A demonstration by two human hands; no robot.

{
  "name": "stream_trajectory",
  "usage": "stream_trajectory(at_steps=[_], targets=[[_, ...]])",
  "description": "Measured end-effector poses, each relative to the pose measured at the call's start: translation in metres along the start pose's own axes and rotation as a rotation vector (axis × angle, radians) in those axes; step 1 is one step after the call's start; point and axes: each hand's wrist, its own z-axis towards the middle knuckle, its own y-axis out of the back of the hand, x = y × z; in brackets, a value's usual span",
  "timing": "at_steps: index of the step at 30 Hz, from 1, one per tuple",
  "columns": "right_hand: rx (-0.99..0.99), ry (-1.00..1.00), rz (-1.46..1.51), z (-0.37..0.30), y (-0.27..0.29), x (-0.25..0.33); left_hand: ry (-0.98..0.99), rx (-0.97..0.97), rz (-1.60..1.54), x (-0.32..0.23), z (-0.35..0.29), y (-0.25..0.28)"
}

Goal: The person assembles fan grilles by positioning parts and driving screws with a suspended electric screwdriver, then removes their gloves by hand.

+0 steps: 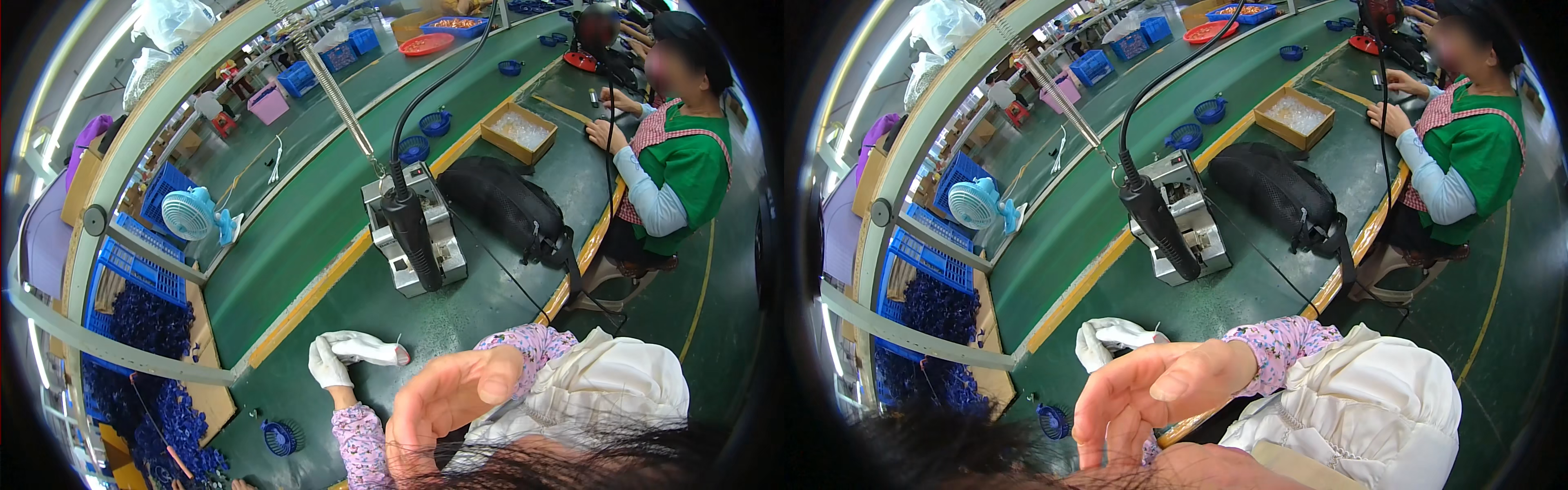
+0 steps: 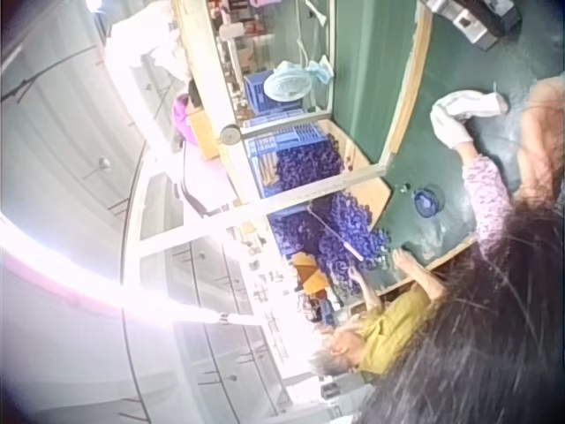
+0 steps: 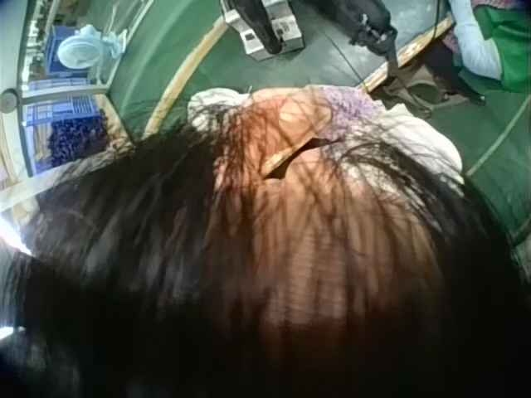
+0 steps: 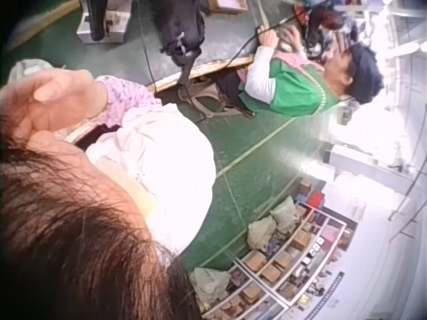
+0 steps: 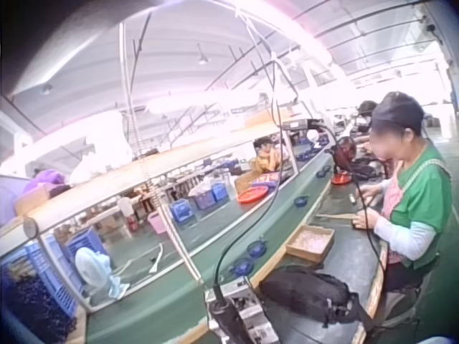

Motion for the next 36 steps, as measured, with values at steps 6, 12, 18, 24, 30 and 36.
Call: stream_trajectory(at_steps=[6,12,18,24,30,36], targets=[[0.1,0.062,-0.113,0.0,0.007,-0.002,0.0,0.0,0.006,-0.001,-0.001,0.0],[0.199,-0.091,-0.131,-0.001,0.0,-0.002,0.008,0.072,-0.058,0.009,0.003,0.006],[0.279,-0.069,-0.266,-0.001,0.006,0.007,0.042,0.091,-0.06,0.006,0.004,0.006],[0.314,0.08,-0.355,-0.005,0.013,0.009,0.008,0.11,-0.082,0.004,0.005,0.005],[0.269,0.126,-0.314,-0.008,0.009,0.008,0.051,0.093,-0.066,0.009,0.002,0.004],[0.227,-0.159,-0.201,-0.005,0.003,0.009,0.111,0.07,-0.083,0.005,0.0,0.007]])
